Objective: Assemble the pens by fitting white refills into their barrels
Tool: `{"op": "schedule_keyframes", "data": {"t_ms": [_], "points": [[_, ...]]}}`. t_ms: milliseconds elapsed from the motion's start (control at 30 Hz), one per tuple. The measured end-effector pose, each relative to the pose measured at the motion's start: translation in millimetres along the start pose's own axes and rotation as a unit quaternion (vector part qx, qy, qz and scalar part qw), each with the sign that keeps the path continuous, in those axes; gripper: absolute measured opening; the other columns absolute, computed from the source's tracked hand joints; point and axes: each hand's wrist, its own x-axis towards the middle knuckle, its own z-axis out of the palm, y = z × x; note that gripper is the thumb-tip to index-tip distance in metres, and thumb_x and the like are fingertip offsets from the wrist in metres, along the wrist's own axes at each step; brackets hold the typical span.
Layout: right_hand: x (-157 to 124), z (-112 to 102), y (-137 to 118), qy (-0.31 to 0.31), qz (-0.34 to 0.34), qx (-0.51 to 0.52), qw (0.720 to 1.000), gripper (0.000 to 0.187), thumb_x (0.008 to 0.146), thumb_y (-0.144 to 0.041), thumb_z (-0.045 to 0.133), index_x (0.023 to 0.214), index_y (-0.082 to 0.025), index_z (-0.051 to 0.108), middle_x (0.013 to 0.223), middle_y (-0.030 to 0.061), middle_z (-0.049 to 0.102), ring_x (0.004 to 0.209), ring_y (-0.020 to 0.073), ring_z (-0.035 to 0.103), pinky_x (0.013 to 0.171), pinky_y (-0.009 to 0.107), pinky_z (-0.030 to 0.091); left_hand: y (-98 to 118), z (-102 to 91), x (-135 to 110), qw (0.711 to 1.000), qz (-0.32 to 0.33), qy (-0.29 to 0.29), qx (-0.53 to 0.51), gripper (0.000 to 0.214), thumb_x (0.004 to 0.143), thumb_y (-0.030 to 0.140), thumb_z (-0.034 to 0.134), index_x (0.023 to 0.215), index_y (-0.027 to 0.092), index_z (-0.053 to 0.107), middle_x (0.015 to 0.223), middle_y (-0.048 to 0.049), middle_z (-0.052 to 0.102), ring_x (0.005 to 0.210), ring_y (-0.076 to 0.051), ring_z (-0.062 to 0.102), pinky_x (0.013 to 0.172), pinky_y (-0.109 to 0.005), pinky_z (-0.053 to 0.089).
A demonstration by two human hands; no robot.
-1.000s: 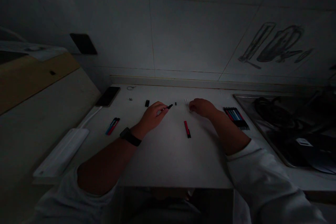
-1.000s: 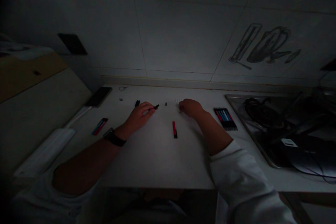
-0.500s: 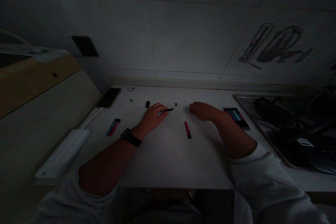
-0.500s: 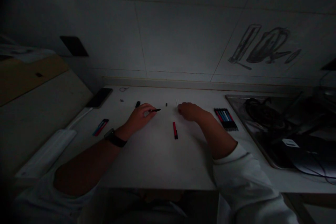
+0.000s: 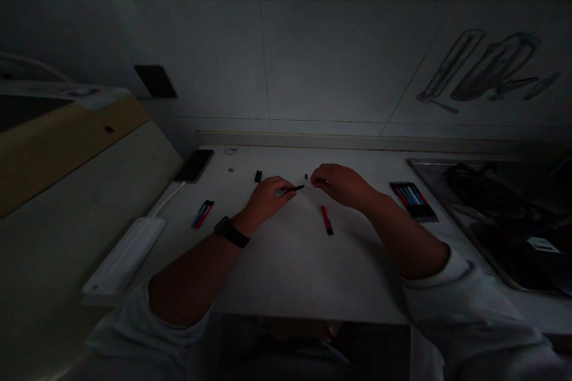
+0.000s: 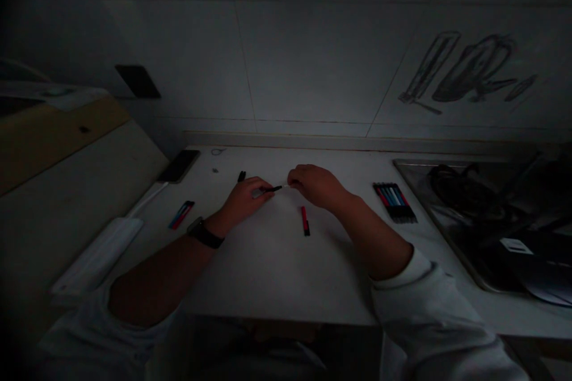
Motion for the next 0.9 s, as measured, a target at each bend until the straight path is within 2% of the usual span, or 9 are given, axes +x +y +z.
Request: {"op": "schedule_keyframes", "data": {"t_ms": [333,567,667,733,900], "points": [[2,14,-7,-0.029,0.024,-0.033,0.999,0.017,0.1,-0.02,0.059,0.109,-0.024,0.073,0.11,0.0062,0.075,0.097,0.0229,0.069,0.077,0.031,0.045,-2,0.7,0,0.999,0.035,-0.007,0.031,0.008,0.09,0.025,0.08,0.096,0.021,0.077,0.094,-0.0038,0.077,0.092,-0.021,0.071,0.088,-0.038,0.055],[3,30,-9,0.006,0.004,0.003,1.0,0.024,0.102,-0.023,0.06,0.125,-0.025,0.067,0.115,0.0072,0.075,0.106,0.0237,0.069,0.088,0.034,0.049,1,-0.1,-1,0.999,0.038,-0.005,0.02,0.008,0.091,0.024,0.079,0.098,0.021,0.077,0.096,-0.0041,0.076,0.091,-0.02,0.07,0.087,-0.037,0.055],[1,26,-4,0.049,-0.006,-0.005,0.999,0.03,0.101,-0.029,0.064,0.13,-0.024,0.063,0.123,0.01,0.072,0.112,0.0262,0.066,0.093,0.038,0.05,1,-1.6,0,1.0,0.007,0.019,0.015,0.008,0.091,0.023,0.078,0.098,0.021,0.076,0.097,-0.0039,0.076,0.092,-0.02,0.07,0.088,-0.037,0.055],[0,20,2,0.073,0.011,-0.027,0.997,0.033,0.099,-0.028,0.066,0.13,-0.023,0.063,0.126,0.0117,0.07,0.114,0.0286,0.065,0.095,0.041,0.05,-1,-2.1,1,0.999,-0.016,0.039,0.016,0.007,0.092,0.023,0.078,0.098,0.021,0.076,0.097,-0.0035,0.076,0.093,-0.02,0.071,0.088,-0.036,0.055],[0,9,14,0.091,0.066,-0.069,0.991,0.019,0.097,-0.021,0.064,0.116,-0.021,0.068,0.119,0.0112,0.071,0.108,0.029,0.066,0.091,0.041,0.051,-6,-0.9,1,0.997,-0.038,0.067,0.011,0.006,0.093,0.025,0.076,0.097,0.021,0.075,0.098,-0.0036,0.076,0.095,-0.02,0.07,0.089,-0.036,0.055]]}}
